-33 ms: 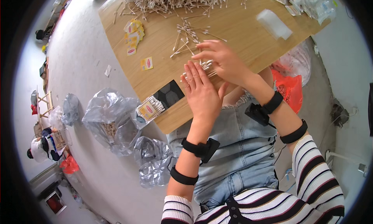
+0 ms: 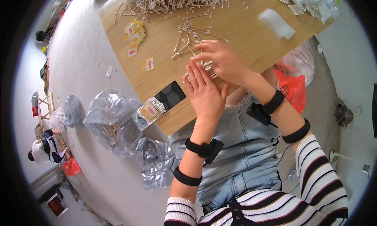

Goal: Packaging individual cotton swabs into small plastic bags.

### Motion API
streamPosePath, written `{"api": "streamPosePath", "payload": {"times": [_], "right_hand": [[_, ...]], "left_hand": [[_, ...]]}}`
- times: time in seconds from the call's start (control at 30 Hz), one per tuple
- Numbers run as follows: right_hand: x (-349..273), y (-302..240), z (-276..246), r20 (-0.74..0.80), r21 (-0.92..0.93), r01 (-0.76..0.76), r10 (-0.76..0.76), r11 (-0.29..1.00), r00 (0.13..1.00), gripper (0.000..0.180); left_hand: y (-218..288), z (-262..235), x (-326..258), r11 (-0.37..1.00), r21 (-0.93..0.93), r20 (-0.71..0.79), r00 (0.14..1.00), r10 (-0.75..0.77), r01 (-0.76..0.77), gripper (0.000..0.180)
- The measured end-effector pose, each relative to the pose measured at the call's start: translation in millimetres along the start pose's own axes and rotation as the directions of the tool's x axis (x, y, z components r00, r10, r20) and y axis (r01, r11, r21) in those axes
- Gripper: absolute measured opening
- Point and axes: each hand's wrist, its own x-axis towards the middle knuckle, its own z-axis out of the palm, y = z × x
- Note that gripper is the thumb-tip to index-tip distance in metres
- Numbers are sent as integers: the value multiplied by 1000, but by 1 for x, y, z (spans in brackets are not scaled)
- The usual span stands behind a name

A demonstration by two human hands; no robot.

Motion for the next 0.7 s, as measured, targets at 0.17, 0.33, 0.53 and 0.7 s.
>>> {"api": "streamPosePath", "payload": {"times": [0.17, 0.33, 0.53, 0.7], "right_hand": [[13, 24, 8, 74, -217, -34, 51, 975, 996, 39], [12, 30, 3, -98, -347, -168, 143, 923, 985, 37], [-8, 22, -2, -149, -273, -36, -5, 961, 989, 23], [-9, 19, -4, -179, -255, -152, 108, 955, 978, 4]], "left_hand": [[5, 9, 7, 999, 48, 17, 1000, 17, -18, 97], [-10, 10, 24, 994, 91, -20, 998, 55, -53, 102], [-14, 9, 17, 993, 104, -16, 998, 63, -61, 103], [-17, -1, -9, 995, 55, 32, 996, 82, -84, 101]]}}
